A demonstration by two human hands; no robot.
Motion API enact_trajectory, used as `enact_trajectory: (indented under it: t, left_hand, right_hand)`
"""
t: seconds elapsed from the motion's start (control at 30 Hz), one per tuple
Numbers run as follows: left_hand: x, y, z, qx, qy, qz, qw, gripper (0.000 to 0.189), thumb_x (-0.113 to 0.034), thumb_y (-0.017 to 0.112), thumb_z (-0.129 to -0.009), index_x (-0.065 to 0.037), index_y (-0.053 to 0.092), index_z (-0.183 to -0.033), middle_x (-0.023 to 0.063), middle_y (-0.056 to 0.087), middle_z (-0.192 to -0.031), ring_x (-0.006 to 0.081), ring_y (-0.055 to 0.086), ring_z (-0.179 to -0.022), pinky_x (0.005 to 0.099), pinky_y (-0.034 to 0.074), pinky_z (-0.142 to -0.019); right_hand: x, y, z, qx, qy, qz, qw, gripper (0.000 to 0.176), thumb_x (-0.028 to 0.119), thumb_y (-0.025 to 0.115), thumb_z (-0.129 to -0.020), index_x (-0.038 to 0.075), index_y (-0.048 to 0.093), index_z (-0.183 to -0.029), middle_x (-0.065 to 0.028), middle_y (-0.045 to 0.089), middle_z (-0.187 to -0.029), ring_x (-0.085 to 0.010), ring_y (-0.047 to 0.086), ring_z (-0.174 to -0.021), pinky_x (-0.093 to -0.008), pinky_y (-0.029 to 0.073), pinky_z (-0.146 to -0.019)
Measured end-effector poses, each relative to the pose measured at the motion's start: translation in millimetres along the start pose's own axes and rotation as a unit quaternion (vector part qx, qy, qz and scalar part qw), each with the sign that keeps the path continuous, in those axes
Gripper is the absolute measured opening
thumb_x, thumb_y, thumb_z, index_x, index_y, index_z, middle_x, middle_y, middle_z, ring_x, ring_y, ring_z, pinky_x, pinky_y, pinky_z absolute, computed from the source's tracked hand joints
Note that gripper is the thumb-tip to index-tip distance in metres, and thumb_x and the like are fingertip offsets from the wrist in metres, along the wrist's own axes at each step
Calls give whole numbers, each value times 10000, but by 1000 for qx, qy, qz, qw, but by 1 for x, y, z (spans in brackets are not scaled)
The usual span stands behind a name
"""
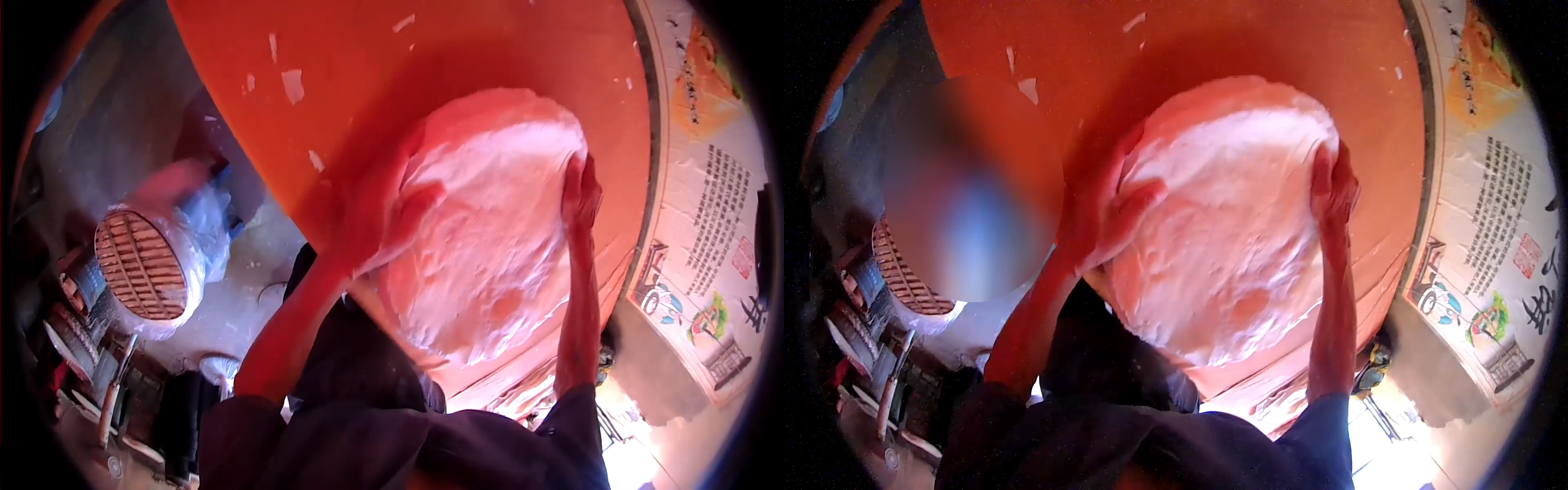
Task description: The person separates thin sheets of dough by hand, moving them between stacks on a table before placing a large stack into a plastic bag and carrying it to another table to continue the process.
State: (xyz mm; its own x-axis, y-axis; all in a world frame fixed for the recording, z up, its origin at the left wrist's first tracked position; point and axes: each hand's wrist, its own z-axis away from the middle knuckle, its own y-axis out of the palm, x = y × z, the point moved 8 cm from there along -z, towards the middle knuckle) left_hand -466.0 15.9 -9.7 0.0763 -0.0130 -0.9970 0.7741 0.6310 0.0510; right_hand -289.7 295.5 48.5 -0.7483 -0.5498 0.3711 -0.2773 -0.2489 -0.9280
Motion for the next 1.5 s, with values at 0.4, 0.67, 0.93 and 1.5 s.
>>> enact_trajectory:
  t: [0.4, 0.67, 0.93, 1.5]
  left_hand:
    - [-13, -10, -8, -62, 41, -23, 997, 653, -211, 727, -805, 12, 449, -1352, 193, 562, -1293, 278, 554, -1190, 350, 433, -1004]
    - [0, -13, -8, -72, 6, 44, 996, 620, -300, 765, -754, -47, 563, -1282, 140, 666, -1152, 277, 631, -1072, 352, 494, -931]
    - [-13, -9, 37, 14, -156, 51, 986, 513, -300, 753, -817, -18, 604, -1219, 69, 662, -1123, 180, 633, -996, 290, 513, -866]
    - [9, -4, 62, -59, -139, 79, 985, 494, -247, 808, -754, 29, 631, -1124, 92, 680, -1051, 173, 640, -952, 303, 509, -833]
  right_hand:
    - [-71, -36, -26, 107, -76, -65, 989, 511, 421, 537, -962, 44, 535, -1308, -172, 621, -1189, -287, 576, -1108, -371, 443, -945]
    - [-109, 0, 4, 260, 130, -238, 927, 555, 443, 596, -922, 45, 556, -1307, -102, 616, -1202, -216, 567, -1107, -334, 426, -969]
    - [-87, 3, 27, 289, 119, -286, 906, 602, 465, 655, -881, 45, 577, -1305, -31, 611, -1215, -145, 558, -1105, -298, 410, -992]
    - [-94, -1, 43, 280, 183, -270, 903, 570, 523, 718, -788, 108, 660, -1175, -22, 676, -1063, -144, 607, -981, -308, 438, -933]
